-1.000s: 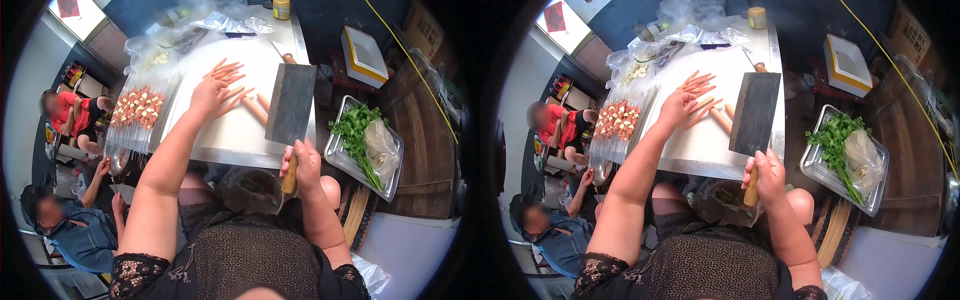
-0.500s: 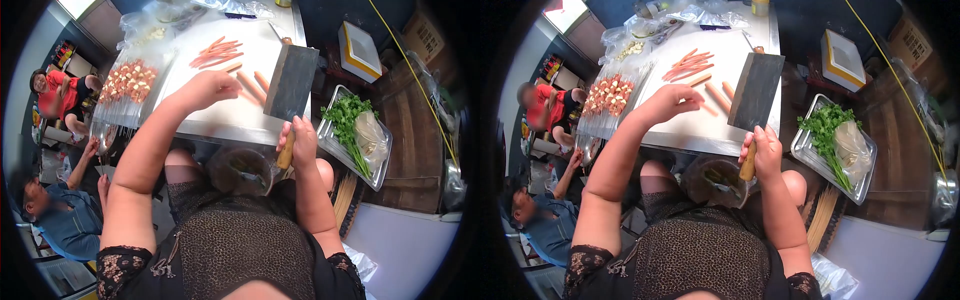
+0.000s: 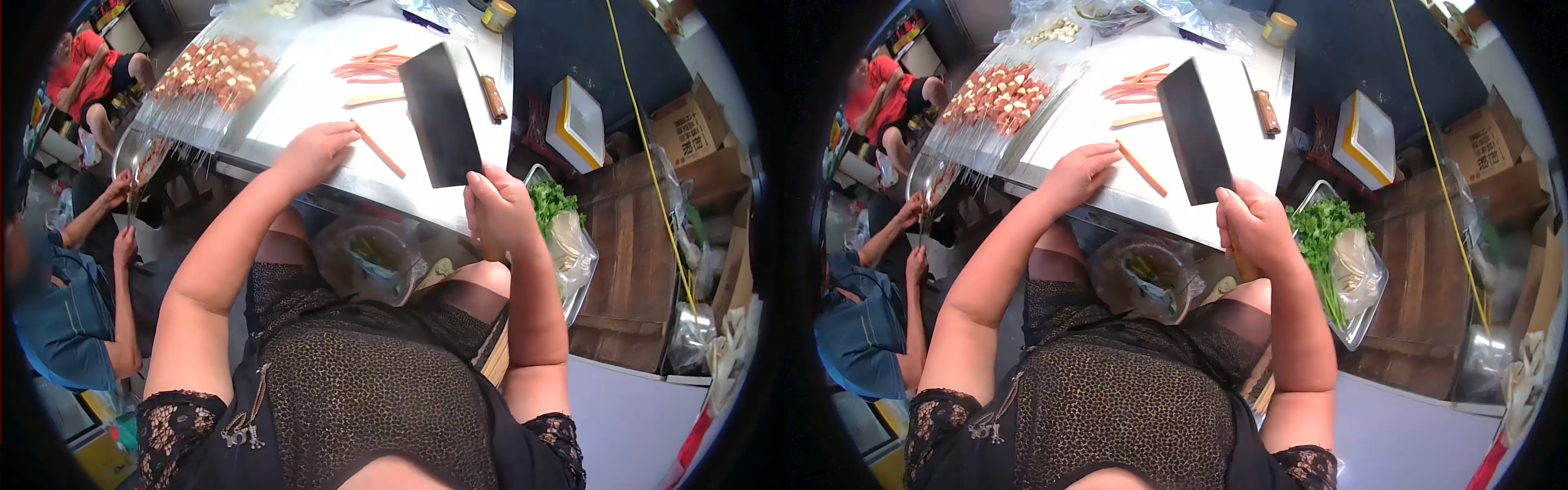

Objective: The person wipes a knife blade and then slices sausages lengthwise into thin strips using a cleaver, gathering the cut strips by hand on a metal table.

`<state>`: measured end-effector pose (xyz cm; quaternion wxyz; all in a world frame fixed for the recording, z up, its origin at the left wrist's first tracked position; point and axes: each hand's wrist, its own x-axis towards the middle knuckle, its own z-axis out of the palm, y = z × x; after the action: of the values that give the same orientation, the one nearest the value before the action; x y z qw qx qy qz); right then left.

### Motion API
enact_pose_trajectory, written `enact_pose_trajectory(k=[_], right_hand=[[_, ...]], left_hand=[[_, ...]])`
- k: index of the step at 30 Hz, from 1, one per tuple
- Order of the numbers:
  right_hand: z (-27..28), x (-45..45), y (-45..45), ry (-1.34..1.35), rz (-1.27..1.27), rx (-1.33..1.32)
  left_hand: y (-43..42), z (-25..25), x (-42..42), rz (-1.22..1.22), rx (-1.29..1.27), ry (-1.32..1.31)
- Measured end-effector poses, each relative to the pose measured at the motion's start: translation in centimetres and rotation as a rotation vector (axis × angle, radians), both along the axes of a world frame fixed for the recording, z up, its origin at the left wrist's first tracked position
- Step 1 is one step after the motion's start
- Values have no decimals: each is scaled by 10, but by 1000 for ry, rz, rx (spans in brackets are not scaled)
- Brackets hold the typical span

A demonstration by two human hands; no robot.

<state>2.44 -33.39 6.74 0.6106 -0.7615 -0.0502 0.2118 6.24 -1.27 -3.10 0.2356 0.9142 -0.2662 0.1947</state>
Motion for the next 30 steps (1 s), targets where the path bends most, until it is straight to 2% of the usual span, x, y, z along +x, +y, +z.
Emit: enact_pose_trajectory(k=[2, 3, 5, 8, 12, 19, 28, 30], right_hand=[[18, 6, 12, 1, 31, -70], [24, 10, 16, -11, 84, -165], [39, 17, 27, -11, 174, -353], [40, 27, 34, -16, 274, -472], [34, 34, 36, 10, 276, -471], [36, 36, 37, 1, 319, -440], [39, 33, 37, 43, 316, -467], [41, 32, 39, 44, 312, -463]], left_hand=[[-7, -7, -2, -70, -65, -87], [-10, -5, -4, -98, -89, -22], [-11, -3, -8, -70, -81, 11], [-12, -10, -8, -33, -77, -2], [-10, -11, -5, -56, -47, -83], [-12, -7, -8, -27, -48, -29], [-12, -6, -7, -41, -40, -105], [-11, -7, -8, -30, -31, -43]])
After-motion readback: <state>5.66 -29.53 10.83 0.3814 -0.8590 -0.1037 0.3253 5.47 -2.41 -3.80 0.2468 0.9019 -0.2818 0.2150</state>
